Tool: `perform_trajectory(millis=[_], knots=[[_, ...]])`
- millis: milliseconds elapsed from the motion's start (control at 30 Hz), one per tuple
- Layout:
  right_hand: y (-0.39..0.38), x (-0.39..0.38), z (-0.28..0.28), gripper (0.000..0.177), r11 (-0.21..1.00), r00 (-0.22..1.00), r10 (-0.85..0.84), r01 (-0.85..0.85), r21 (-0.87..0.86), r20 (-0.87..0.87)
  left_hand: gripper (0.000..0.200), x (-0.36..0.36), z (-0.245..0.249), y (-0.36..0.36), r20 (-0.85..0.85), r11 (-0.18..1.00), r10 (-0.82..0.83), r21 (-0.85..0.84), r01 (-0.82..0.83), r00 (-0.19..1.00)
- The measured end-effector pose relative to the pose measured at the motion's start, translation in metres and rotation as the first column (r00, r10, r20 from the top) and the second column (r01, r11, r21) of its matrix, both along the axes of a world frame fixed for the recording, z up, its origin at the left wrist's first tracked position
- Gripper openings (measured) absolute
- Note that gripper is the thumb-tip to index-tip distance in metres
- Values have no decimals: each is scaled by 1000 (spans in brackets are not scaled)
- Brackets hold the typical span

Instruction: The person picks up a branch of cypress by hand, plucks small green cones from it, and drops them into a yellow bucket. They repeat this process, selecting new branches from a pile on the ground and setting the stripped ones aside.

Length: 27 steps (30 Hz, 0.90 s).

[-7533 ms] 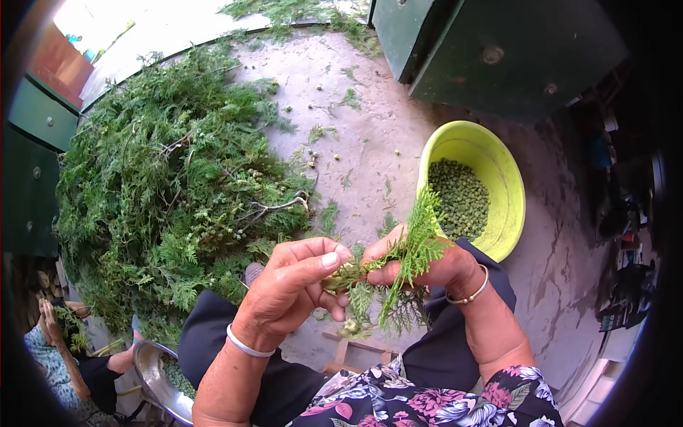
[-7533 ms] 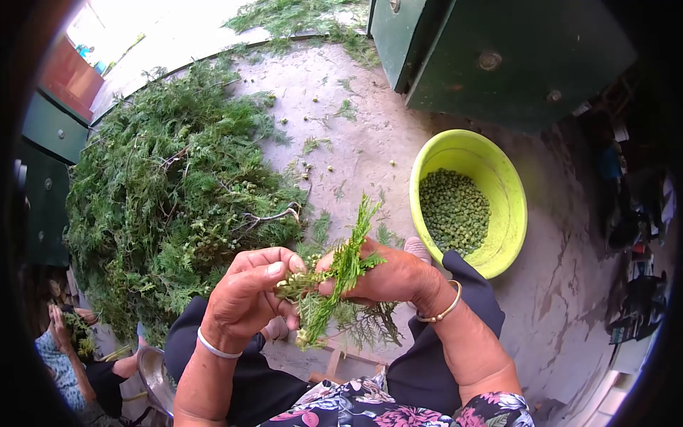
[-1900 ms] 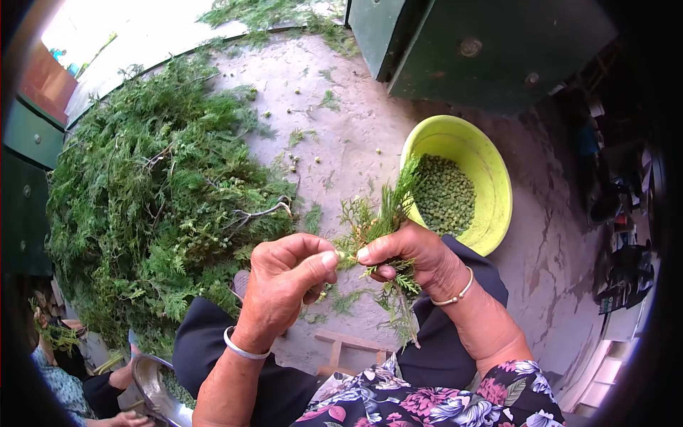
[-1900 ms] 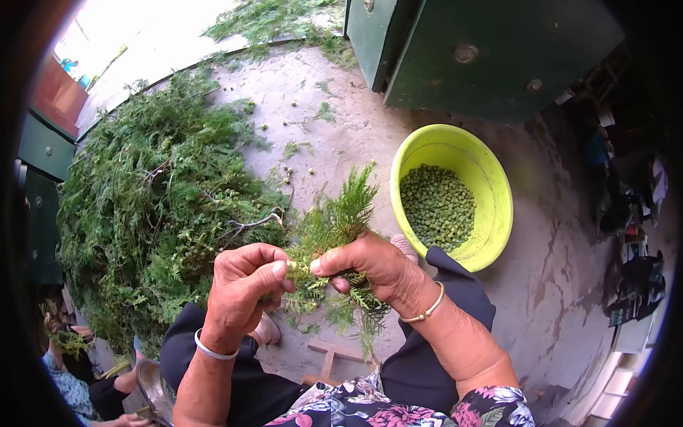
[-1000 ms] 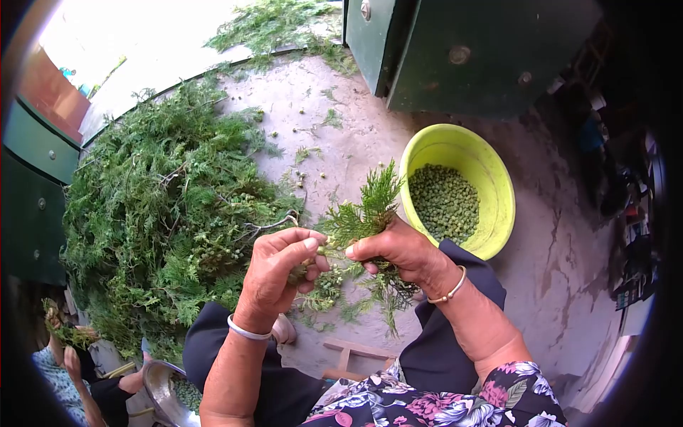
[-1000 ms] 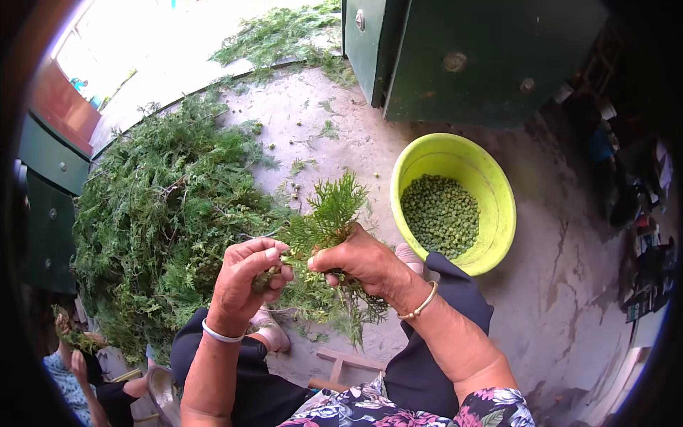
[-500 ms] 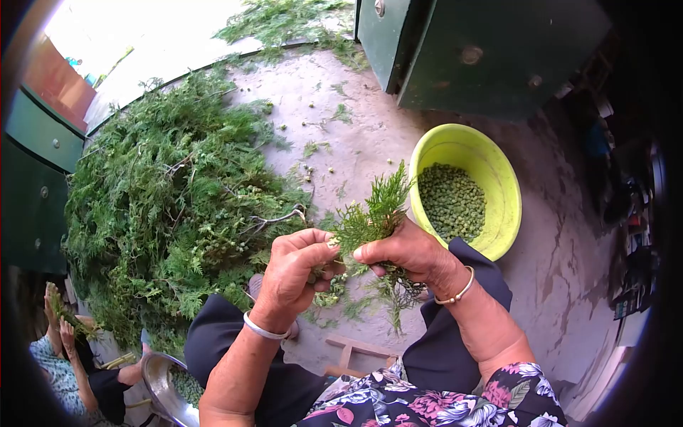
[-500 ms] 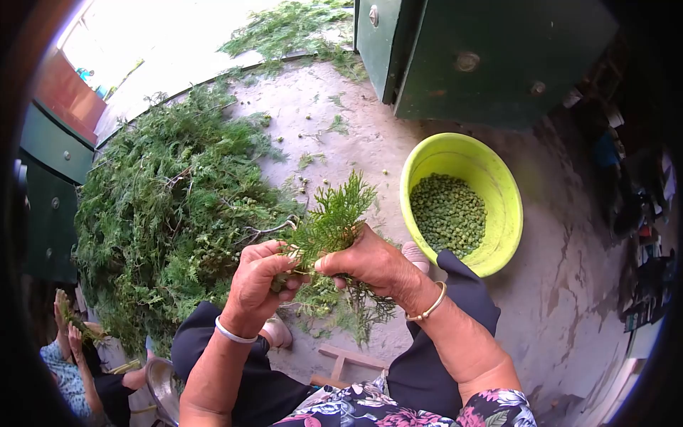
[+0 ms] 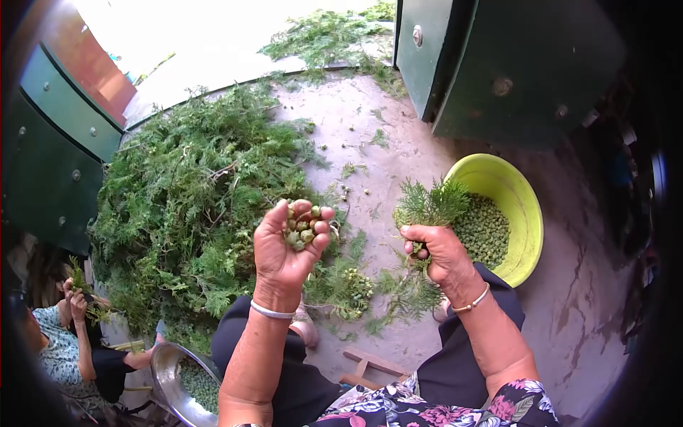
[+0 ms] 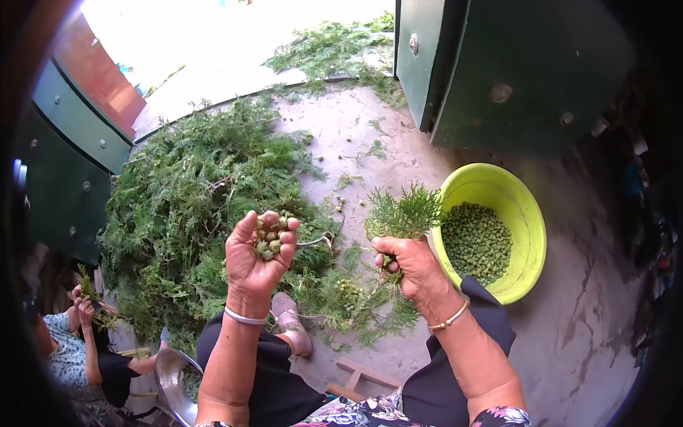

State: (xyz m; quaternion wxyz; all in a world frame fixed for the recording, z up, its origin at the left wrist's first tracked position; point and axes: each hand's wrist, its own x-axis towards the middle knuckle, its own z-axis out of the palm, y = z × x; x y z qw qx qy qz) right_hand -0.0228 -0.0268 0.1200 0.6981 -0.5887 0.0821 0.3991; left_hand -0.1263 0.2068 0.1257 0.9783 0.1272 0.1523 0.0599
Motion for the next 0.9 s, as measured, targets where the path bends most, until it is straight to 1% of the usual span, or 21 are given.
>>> perform_trajectory(millis=[67,133,167,200,233,267,300,333,367,400,433,467,500,533,600,667,700,733,800,867,900], knots=[[2,2,-7,7,994,995,-85,89,63,-57,32,4,7,-6,-9,997,-9,76,9,1000],[6,0,-18,8,988,994,-108,110,112,-26,31,14,42,-31,2,981,-13,192,12,1000],[8,-1,-26,11,985,997,-69,74,155,-37,32,22,59,-49,23,972,-16,233,11,1000],[10,-3,-30,12,991,999,-29,26,128,17,33,32,72,-68,92,973,-45,231,22,995],[12,-6,-28,12,990,1000,-24,27,140,-19,34,44,84,-90,99,960,-68,279,38,993],[16,-13,-23,11,977,995,-85,72,199,53,36,59,94,-115,115,944,-88,328,46,990],[24,-12,-26,10,939,990,-134,113,326,43,42,74,100,-142,109,891,-105,451,45,988],[22,-20,-28,25,825,977,-206,206,526,-59,48,88,105,-168,138,821,-241,556,126,961],[40,-27,-68,44,697,902,-414,226,681,124,53,103,106,-191,25,643,-308,742,189,951],[17,-28,-57,20,804,992,-96,28,594,83,58,117,102,-211,-95,419,-338,875,241,936],[19,-23,-69,19,889,989,-44,-25,456,140,63,132,88,-226,-81,33,-270,995,93,960],[21,-19,-72,20,950,984,23,-78,302,179,68,143,83,-239,-28,-365,-209,929,-51,977],[13,-18,-76,20,951,985,5,-58,304,172,68,149,81,-245,-1,-387,-228,918,-90,974],[7,-13,-79,20,950,978,-60,-6,313,201,64,151,81,-248,-99,3,-387,994,109,917],[1,0,-68,19,936,954,-159,64,345,254,50,136,102,-251,-26,293,-430,941,167,902],[4,9,-55,19,916,928,-228,103,387,294,35,112,119,-240,116,197,-279,979,-61,953],[7,13,-43,23,824,948,-289,173,540,137,27,97,125,-231,211,176,-185,968,-179,960],[7,18,-30,36,706,948,-318,258,660,-31,25,82,121,-215,297,85,-68,953,-291,953],[-13,16,8,19,780,928,-311,373,503,-206,28,52,115,-191,331,-99,195,943,-317,923],[-16,15,18,6,696,888,-362,461,550,-286,41,38,83,-162,250,-352,266,924,-147,931],[-16,14,17,7,685,898,-333,440,581,-287,53,33,65,-150,188,-479,249,876,-48,950]])
